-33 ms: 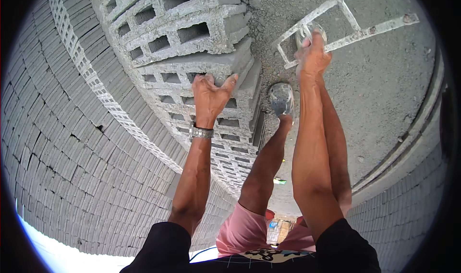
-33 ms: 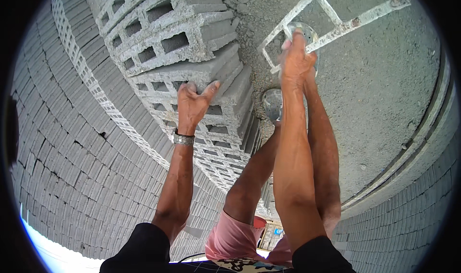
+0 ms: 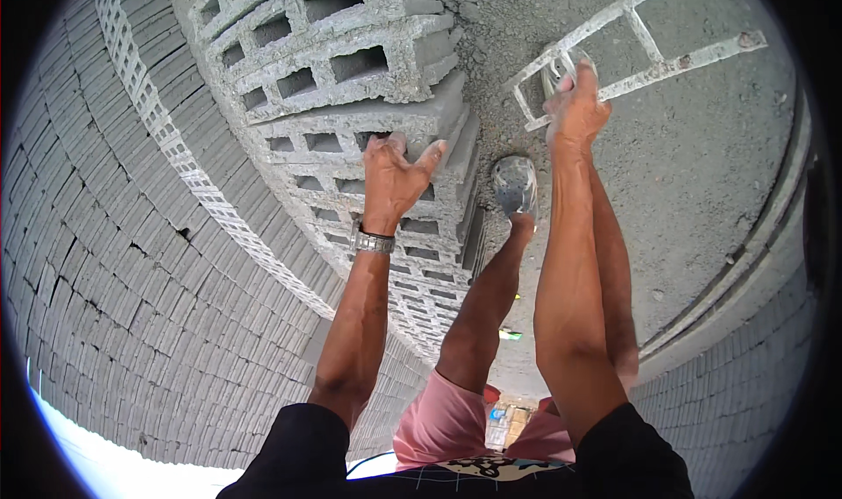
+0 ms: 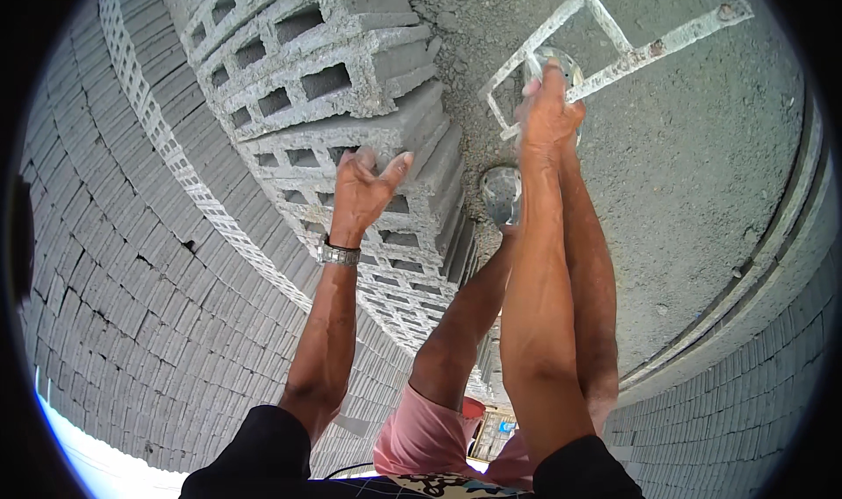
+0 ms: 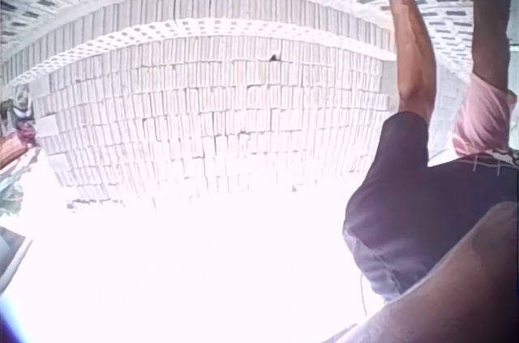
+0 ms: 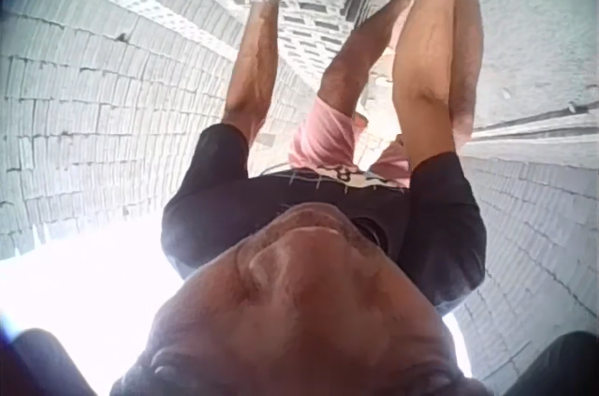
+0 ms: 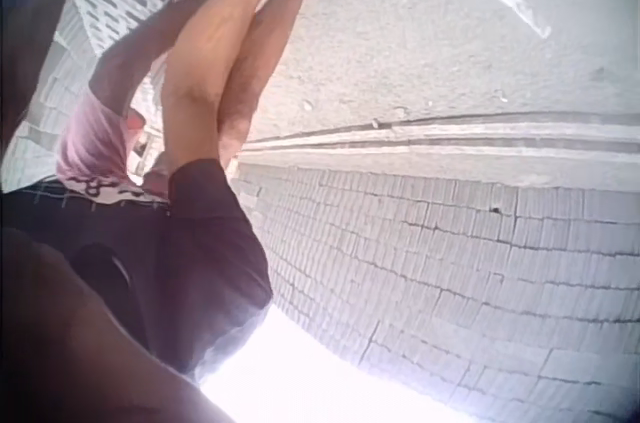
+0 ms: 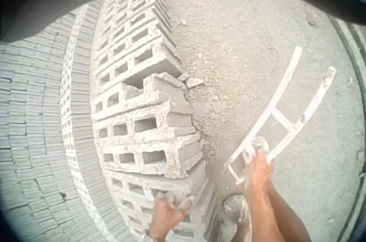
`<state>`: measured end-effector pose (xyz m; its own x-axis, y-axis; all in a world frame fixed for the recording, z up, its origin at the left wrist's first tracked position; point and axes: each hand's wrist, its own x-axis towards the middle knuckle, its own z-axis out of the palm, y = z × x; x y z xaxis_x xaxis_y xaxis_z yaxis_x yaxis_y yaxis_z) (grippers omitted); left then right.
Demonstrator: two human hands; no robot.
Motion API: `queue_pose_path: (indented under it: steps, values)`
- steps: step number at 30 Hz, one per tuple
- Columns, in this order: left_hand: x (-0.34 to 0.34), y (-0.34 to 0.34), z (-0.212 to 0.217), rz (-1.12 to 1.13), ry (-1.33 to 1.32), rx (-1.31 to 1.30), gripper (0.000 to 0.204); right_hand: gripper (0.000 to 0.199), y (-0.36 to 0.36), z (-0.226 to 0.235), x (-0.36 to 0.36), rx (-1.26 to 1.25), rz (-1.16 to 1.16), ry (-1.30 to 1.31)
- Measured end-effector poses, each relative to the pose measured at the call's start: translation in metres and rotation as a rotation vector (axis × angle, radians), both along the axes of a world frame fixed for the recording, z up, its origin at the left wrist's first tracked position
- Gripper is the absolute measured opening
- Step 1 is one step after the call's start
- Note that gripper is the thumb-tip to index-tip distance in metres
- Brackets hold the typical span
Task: The person places a metal tool against a cinder block stack, sets it down, and then picks up individual cinder blocks from the ground by hand and stacks them onto a pile.
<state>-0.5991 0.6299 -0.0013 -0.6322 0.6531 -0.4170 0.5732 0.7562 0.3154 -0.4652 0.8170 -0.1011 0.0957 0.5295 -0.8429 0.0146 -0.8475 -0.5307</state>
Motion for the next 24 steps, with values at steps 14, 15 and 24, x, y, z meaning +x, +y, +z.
queue_pose_path:
  steps: [14, 15, 24]
  values:
    - [-0.053, 0.11, 0.004, 0.253, 0.283, -0.157, 0.065, 0.042, 0.038, 0.01, -0.042, -0.025, -0.006, 0.024]
    - [-0.051, 0.106, 0.002, 0.295, 0.237, -0.091, 0.065, 0.042, 0.04, 0.007, -0.042, -0.027, -0.006, 0.025]
    - [-0.043, 0.108, -0.036, 0.194, 0.288, -0.316, 0.07, 0.034, 0.051, 0.003, -0.041, -0.03, -0.028, 0.023]
